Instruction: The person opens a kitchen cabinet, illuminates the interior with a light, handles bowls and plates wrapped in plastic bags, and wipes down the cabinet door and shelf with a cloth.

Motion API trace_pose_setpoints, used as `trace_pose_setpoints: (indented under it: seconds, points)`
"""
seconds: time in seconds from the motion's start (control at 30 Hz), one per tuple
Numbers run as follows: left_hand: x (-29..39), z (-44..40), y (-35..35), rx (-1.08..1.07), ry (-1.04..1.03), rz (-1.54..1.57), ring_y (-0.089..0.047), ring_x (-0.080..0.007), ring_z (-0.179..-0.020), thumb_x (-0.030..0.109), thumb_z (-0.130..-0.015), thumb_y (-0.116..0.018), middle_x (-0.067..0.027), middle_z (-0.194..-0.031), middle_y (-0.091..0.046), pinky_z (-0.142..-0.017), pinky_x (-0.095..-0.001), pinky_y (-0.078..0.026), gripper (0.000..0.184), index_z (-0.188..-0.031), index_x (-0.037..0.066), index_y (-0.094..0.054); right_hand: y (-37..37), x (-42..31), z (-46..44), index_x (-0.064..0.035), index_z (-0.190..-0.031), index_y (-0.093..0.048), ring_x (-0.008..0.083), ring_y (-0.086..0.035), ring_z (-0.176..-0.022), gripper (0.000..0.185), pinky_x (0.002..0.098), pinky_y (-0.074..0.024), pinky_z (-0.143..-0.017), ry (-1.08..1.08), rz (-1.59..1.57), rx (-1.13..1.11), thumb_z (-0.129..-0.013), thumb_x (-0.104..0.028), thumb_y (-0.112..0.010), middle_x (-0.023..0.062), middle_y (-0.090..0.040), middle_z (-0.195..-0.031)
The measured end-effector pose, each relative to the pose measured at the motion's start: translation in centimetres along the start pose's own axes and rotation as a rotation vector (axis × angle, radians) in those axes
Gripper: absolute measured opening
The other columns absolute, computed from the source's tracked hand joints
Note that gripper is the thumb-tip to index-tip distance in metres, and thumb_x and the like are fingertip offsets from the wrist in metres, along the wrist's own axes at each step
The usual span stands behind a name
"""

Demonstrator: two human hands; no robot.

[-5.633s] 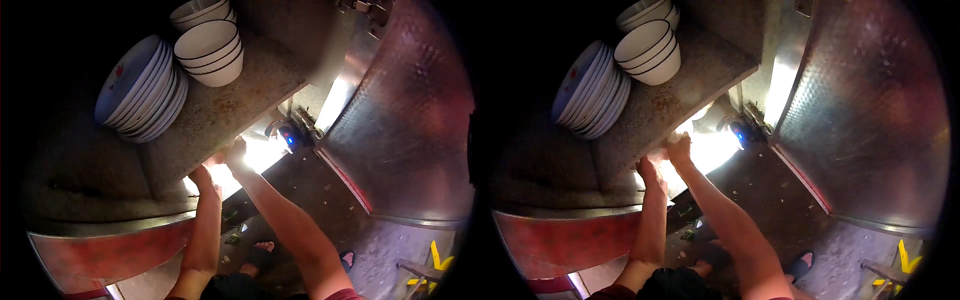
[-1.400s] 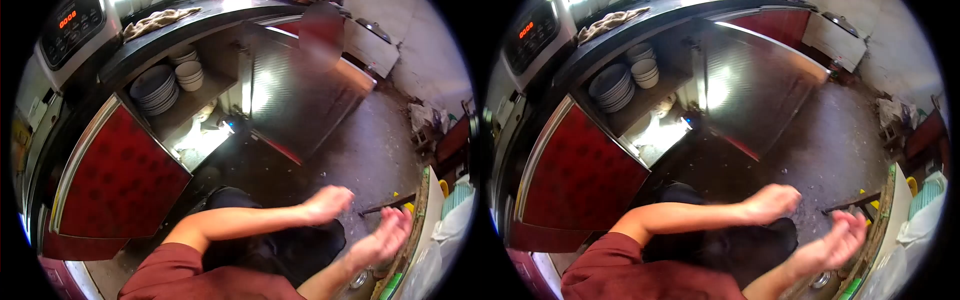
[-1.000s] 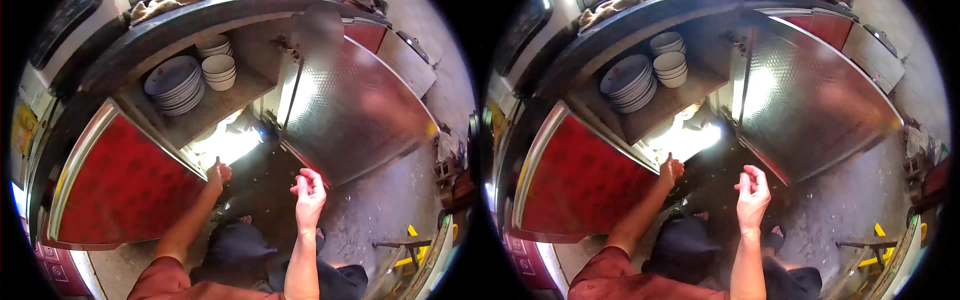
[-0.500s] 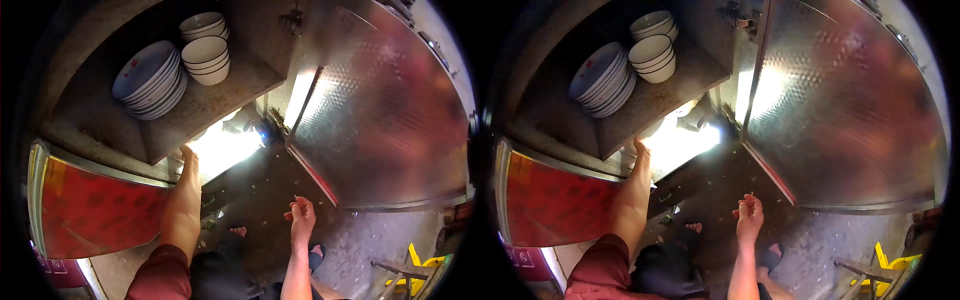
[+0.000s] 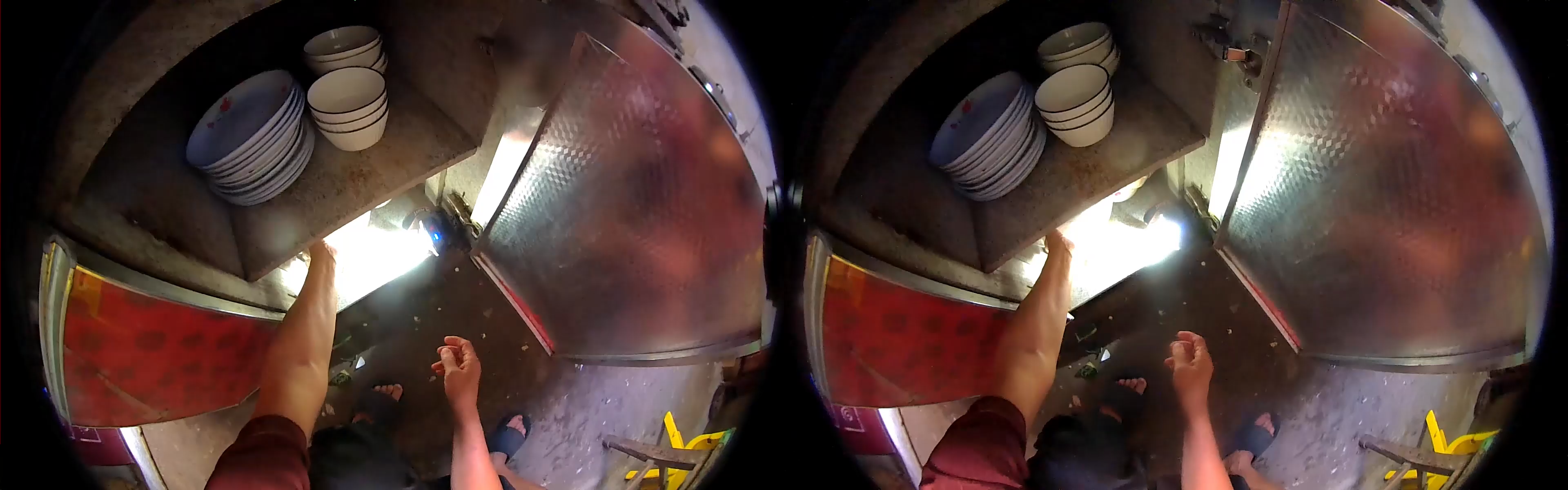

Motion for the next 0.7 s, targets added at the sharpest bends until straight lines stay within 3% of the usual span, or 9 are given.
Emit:
trace_pose_setpoints:
  seconds: [0.27,0.43,0.57,0.63,0.7]
  points:
    - [0.3,0.0,0.8,-0.027,-0.013,-0.012,-0.055,-0.0337,-0.104,0.031,-0.081,-0.051,-0.0178,-0.113,-0.056,-0.09,-0.0462,-0.045,0.051,-0.117,-0.005,-0.052,-0.8,2.1,-1.0,-0.003,-0.11,-0.056,0.0085,-0.058,-0.061,0.019,0.0218,-0.0469,-0.056,-0.04,0.026,-0.009,-0.091,-0.006,-0.053,0.0055,-0.062,-0.089]
    - [-1.9,2.3,1.9,-0.065,-0.056,-0.015,-0.055,-0.0338,-0.103,0.03,-0.08,-0.051,-0.0173,-0.112,-0.056,-0.09,-0.046,-0.045,0.05,-0.116,-0.004,-0.053,-2.9,2.3,-2.6,-0.0031,-0.11,-0.057,0.0087,-0.058,-0.061,0.02,0.0217,-0.0465,-0.055,0.043,0.084,-0.092,-0.091,-0.007,-0.055,0.0052,-0.061,-0.087]
    - [-2.7,7.4,2.0,0.031,0.059,0.009,-0.052,-0.0328,-0.106,0.028,-0.076,-0.057,-0.016,-0.116,-0.052,-0.091,-0.044,-0.046,0.054,-0.121,0.0,-0.048,-5.0,0.0,-3.9,-0.0022,-0.11,-0.056,0.0084,-0.059,-0.062,0.022,0.0227,-0.0469,-0.055,0.103,0.155,-0.155,-0.09,-0.01,-0.057,0.0053,-0.061,-0.087]
    - [-1.5,12.2,-0.6,0.113,0.08,-0.024,-0.053,-0.0334,-0.105,0.026,-0.075,-0.06,-0.015,-0.116,-0.051,-0.091,-0.0437,-0.046,0.055,-0.122,0.001,-0.047,-6.5,-0.7,-4.9,-0.0029,-0.117,-0.052,0.0107,-0.06,-0.071,0.033,0.0229,-0.0474,-0.059,0.062,0.093,-0.234,-0.088,-0.016,-0.061,0.009,-0.06,-0.098]
    - [-2.8,11.5,1.6,-0.004,0.153,-0.005,-0.052,-0.0334,-0.107,0.026,-0.074,-0.059,-0.0143,-0.117,-0.051,-0.091,-0.0447,-0.045,0.054,-0.121,0.002,-0.048,-8.1,-1.1,-6.6,-0.0042,-0.126,-0.045,0.0148,-0.061,-0.082,0.049,0.0247,-0.0482,-0.064,0.058,0.034,-0.27,-0.086,-0.024,-0.065,0.0132,-0.056,-0.111]
Point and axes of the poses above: each hand's wrist, its own z-axis away from the middle knuckle, its own y-axis out of the back of the hand, x = y × z, the point moved 7 cm from there along -z, towards the middle knuckle
